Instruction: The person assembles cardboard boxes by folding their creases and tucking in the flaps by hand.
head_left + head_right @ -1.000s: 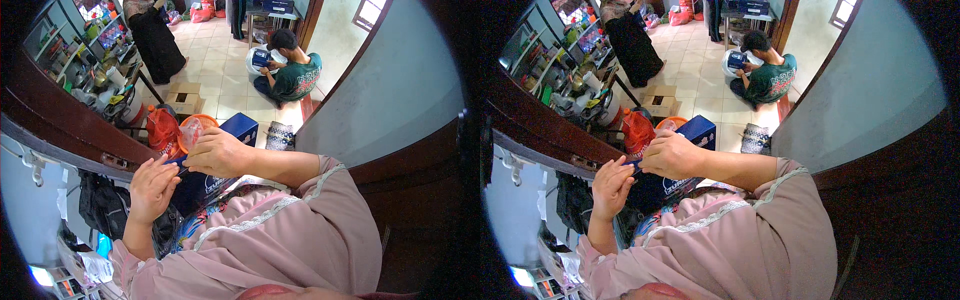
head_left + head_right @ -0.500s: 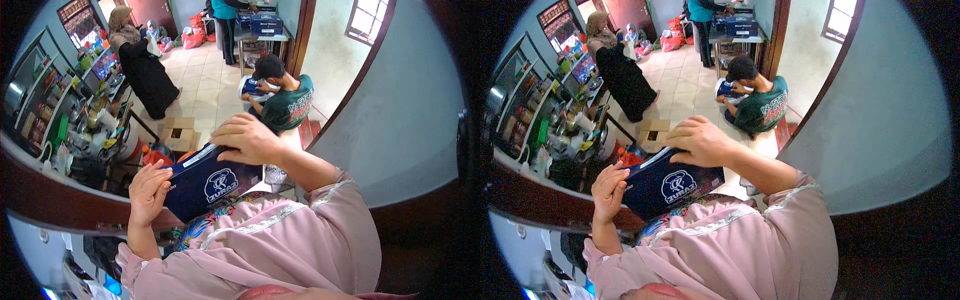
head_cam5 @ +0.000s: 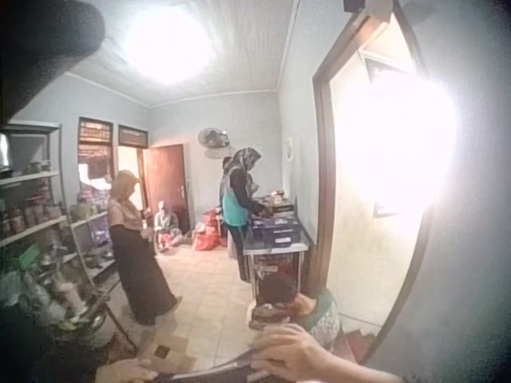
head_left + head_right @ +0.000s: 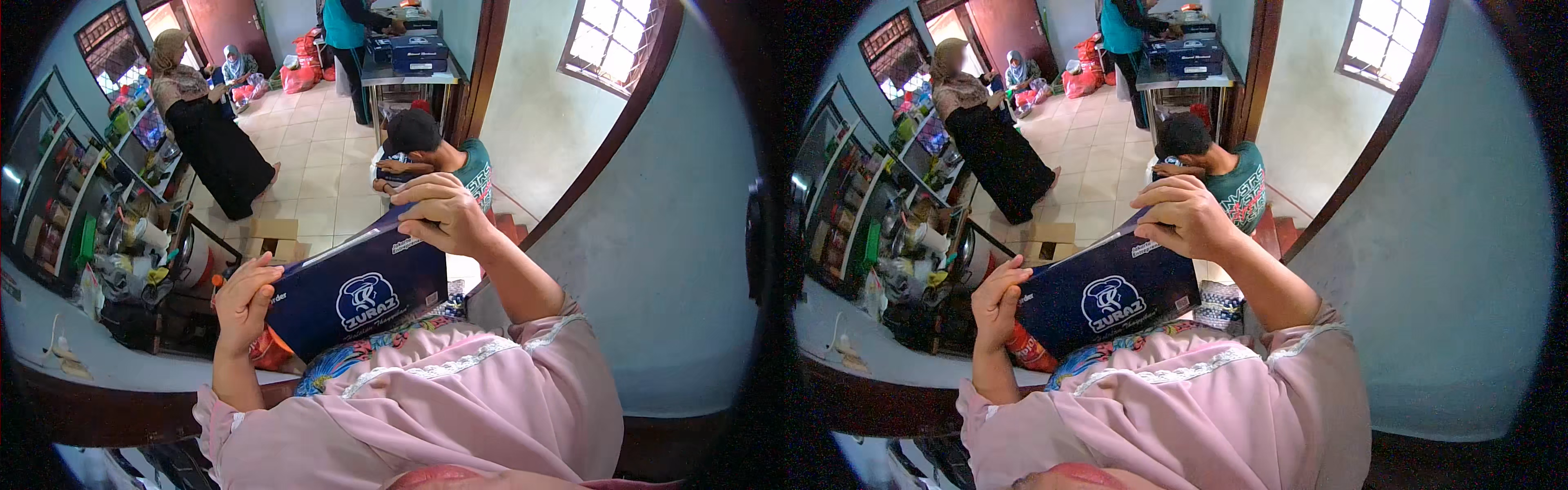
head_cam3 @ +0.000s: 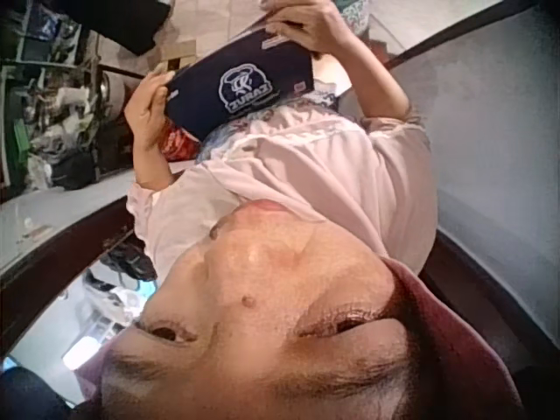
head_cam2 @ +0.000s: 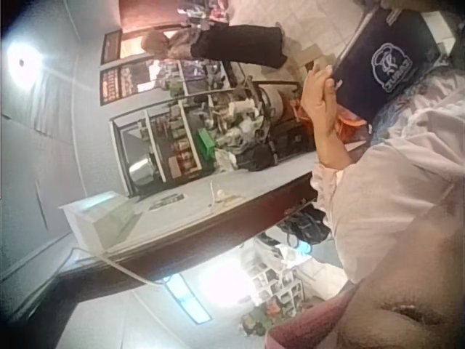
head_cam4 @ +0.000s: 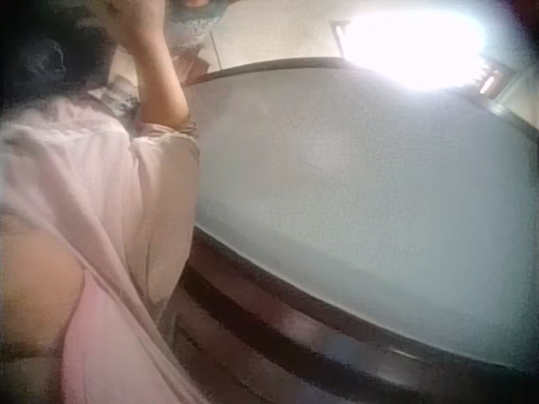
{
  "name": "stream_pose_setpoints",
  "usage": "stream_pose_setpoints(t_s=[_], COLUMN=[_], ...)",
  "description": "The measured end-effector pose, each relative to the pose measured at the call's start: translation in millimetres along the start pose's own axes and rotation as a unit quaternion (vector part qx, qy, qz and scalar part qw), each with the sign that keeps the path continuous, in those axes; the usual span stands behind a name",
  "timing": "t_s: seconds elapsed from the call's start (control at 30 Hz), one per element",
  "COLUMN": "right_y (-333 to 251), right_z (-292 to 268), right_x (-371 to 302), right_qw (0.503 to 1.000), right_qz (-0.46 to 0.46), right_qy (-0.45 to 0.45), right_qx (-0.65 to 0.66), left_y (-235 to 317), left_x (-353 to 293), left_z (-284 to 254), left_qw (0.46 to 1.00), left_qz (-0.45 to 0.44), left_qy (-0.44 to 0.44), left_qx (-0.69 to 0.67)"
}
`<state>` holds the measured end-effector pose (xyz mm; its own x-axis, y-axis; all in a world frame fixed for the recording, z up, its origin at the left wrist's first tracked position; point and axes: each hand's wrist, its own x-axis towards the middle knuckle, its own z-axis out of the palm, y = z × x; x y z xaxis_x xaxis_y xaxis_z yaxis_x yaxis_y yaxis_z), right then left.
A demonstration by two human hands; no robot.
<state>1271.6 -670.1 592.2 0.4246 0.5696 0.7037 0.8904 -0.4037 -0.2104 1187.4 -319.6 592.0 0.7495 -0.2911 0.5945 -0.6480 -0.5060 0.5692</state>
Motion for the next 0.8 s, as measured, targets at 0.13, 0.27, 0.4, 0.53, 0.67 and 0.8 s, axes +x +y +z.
stream_pose_setpoints(t_s=[0.13, 0.27, 0.4, 0.53, 0.67, 0.8], right_y=[20, 28, 31, 62, 103, 137], right_z=[6, 18, 35, 49, 72, 118], right_x=[-24, -47, -54, -31, 16, 71], right_qw=[0.970, 0.773, 0.708, 0.709, 0.759, 0.746], right_qz=[0.173, 0.264, 0.441, 0.391, 0.325, 0.326], right_qy=[0.132, 0.206, 0.174, 0.184, 0.216, 0.190], right_qx=[0.106, 0.539, 0.523, 0.558, 0.522, 0.549], left_y=[-23, -46, -79, -123, -162, -197], left_x=[30, 48, 63, 81, 91, 88], left_z=[16, 32, 54, 67, 75, 70], left_qw=[0.999, 0.995, 0.988, 0.990, 0.888, 0.806], left_qz=[0.029, 0.027, -0.006, 0.013, -0.189, -0.292], left_qy=[-0.022, 0.010, 0.011, 0.122, 0.195, 0.165], left_qx=[-0.019, -0.093, -0.151, -0.064, -0.370, -0.488])
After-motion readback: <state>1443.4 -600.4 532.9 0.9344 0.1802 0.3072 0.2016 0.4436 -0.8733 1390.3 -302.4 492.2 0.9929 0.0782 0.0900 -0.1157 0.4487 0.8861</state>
